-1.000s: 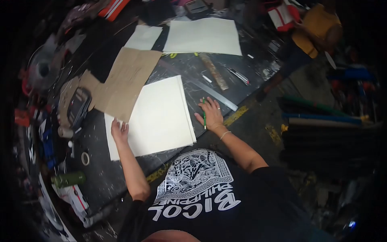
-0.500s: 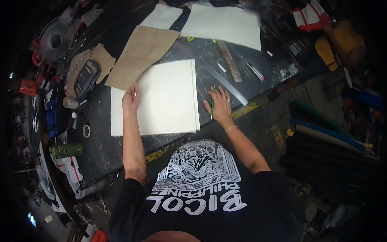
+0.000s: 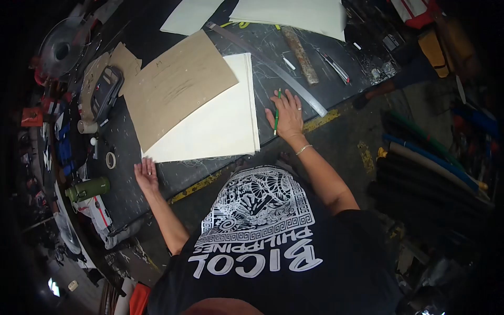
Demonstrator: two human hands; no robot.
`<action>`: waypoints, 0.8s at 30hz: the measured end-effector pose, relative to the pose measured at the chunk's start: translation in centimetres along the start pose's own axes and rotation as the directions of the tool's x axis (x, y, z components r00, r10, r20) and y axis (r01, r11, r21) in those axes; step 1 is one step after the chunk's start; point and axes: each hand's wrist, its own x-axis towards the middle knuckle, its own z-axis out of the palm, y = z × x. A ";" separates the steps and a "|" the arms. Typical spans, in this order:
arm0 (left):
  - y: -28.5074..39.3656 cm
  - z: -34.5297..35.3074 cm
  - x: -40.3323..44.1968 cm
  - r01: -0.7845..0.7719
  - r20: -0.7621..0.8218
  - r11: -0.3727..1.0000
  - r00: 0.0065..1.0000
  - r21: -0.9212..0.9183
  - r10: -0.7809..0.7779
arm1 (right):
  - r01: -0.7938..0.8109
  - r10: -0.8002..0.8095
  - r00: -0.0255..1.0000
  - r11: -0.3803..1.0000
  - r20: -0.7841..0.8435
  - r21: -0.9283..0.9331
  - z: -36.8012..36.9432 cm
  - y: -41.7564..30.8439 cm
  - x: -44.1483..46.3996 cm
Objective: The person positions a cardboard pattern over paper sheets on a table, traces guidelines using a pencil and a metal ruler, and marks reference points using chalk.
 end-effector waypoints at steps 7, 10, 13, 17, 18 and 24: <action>-4.7 8.2 -4.0 0.193 0.229 0.958 0.963 -0.214 -0.143 | -0.006 0.006 1.000 1.000 0.003 -0.008 0.4 0.2 -0.2; -6.6 12.7 -6.3 0.456 0.343 0.809 0.877 -0.371 -0.337 | 0.001 -0.001 1.000 1.000 -0.014 -0.008 0.3 0.1 -0.2; -8.6 16.4 -6.9 0.555 0.386 0.728 0.824 -0.403 -0.415 | 0.004 -0.005 1.000 1.000 -0.015 -0.017 0.3 0.1 -0.3; -10.0 20.4 -5.8 0.499 0.279 0.778 0.865 -0.381 -0.418 | -0.014 0.017 0.999 0.998 -0.043 0.053 0.1 0.2 -0.4; -10.6 20.8 -4.6 0.498 0.272 0.780 0.866 -0.378 -0.421 | -0.022 0.025 0.999 0.998 -0.043 0.059 0.3 0.4 -0.3; -10.7 24.2 -1.3 0.386 0.187 0.867 0.921 -0.315 -0.342 | -0.021 0.024 0.999 0.997 -0.046 0.080 0.4 0.9 -0.7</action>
